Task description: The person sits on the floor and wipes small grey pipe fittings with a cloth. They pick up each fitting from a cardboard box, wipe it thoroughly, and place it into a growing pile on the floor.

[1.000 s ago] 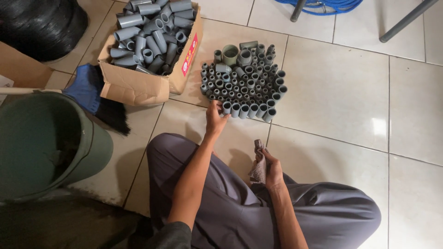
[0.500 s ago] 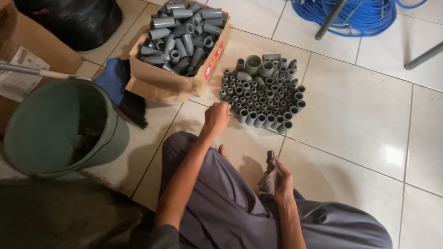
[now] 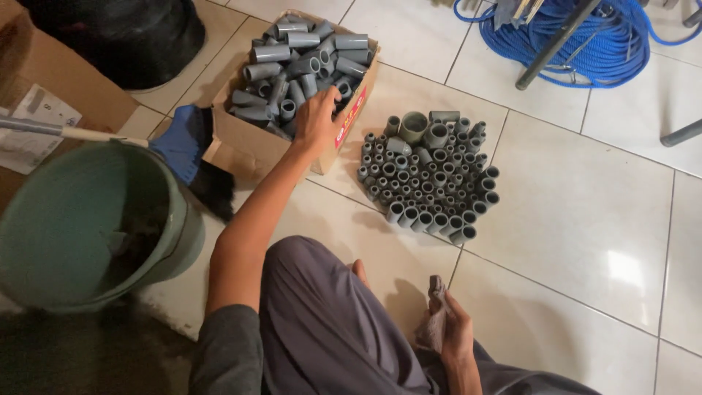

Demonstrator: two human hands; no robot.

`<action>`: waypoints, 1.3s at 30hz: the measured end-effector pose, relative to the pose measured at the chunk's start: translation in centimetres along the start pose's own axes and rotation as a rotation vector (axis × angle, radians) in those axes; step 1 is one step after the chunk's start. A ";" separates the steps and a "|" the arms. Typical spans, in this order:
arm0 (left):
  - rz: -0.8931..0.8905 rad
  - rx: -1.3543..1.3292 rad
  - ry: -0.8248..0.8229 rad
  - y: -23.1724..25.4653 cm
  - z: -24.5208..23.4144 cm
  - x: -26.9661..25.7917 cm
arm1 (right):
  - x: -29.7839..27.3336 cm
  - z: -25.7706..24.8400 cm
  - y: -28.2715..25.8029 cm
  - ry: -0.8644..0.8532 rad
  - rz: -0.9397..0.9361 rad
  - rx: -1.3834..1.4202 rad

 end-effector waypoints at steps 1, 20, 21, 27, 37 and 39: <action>-0.001 -0.005 0.001 -0.3 0.7 0.9 | -0.3 0.5 -0.1 0.003 -0.003 -0.003; 0.079 0.249 -0.045 -1.1 4.9 5.6 | -1.1 2.2 -0.4 0.060 0.045 0.004; 0.108 0.224 0.012 0.4 2.8 5.3 | -1.3 2.1 -0.4 0.079 0.047 0.003; 0.116 -0.439 0.085 9.8 -6.5 0.6 | -1.9 1.5 -0.8 0.065 0.022 -0.084; -0.268 -1.414 0.018 18.3 -1.0 -16.3 | -4.7 4.7 -3.2 -0.136 -0.361 -0.003; -0.590 -1.395 -0.143 17.8 5.1 -21.3 | -12.8 10.3 -6.1 0.001 -0.613 -0.386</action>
Point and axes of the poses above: each hand's wrist, its own x-axis towards the middle knuckle, its own z-axis out of the palm, y = z × x, the point moved 8 cm from there along x, towards the middle knuckle, and after that the axes turned 1 degree about -x, right-handed, at the moved point
